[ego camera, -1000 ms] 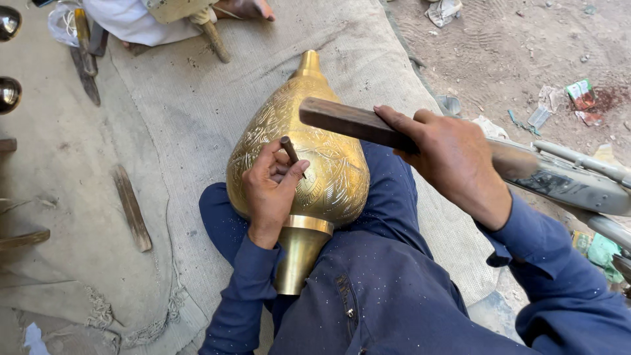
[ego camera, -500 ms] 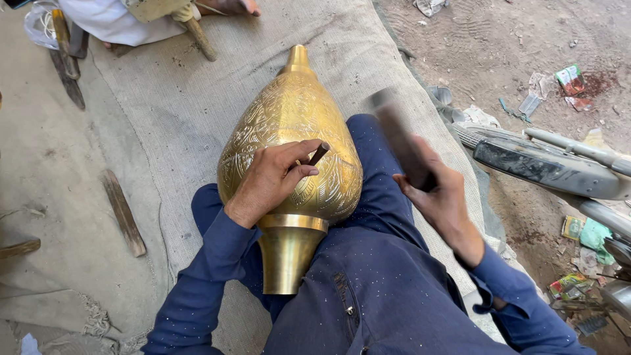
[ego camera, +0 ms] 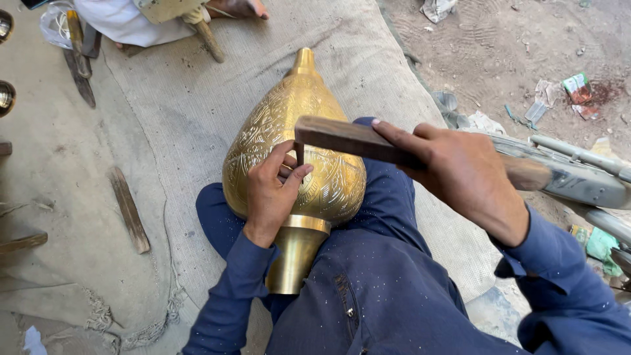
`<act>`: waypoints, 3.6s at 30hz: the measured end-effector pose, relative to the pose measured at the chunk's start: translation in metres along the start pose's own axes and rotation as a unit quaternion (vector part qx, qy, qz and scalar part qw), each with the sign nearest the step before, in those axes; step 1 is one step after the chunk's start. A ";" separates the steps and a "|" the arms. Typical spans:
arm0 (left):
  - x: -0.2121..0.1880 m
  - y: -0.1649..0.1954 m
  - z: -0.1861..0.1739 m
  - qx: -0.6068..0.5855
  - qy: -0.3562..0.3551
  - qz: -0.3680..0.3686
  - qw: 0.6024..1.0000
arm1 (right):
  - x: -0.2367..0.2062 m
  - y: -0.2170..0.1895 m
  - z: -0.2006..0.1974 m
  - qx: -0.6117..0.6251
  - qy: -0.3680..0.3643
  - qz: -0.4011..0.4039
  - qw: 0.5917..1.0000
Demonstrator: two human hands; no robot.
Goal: The person holds a chisel against a large brass vessel and repeatedly strikes it with a wooden mallet to carve a decorative pattern. The person adjusts the chisel position and rotates the vessel slightly to continue the engraving.
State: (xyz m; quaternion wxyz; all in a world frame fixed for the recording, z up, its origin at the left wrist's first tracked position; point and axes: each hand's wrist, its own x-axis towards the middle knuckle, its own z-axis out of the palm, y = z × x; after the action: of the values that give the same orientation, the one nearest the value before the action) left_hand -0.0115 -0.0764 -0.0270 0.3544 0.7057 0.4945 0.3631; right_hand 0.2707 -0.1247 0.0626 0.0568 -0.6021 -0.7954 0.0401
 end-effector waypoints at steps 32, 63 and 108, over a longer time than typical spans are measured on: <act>-0.012 -0.003 0.007 -0.057 0.061 0.026 0.996 | 0.012 0.008 0.061 0.120 -0.015 0.007 0.993; 0.039 0.016 -0.015 0.011 -0.230 0.085 0.969 | -0.071 -0.006 0.090 0.305 0.073 0.159 0.936; 0.096 0.004 0.002 0.082 -0.351 0.132 0.923 | -0.061 -0.002 0.157 0.593 0.098 0.404 0.690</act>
State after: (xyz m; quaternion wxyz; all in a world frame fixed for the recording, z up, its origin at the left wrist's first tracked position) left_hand 0.0154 0.0139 -0.0087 0.3947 0.8735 0.2692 0.0937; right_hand 0.2632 -0.1833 -0.0948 0.4579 -0.7065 -0.2763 0.4636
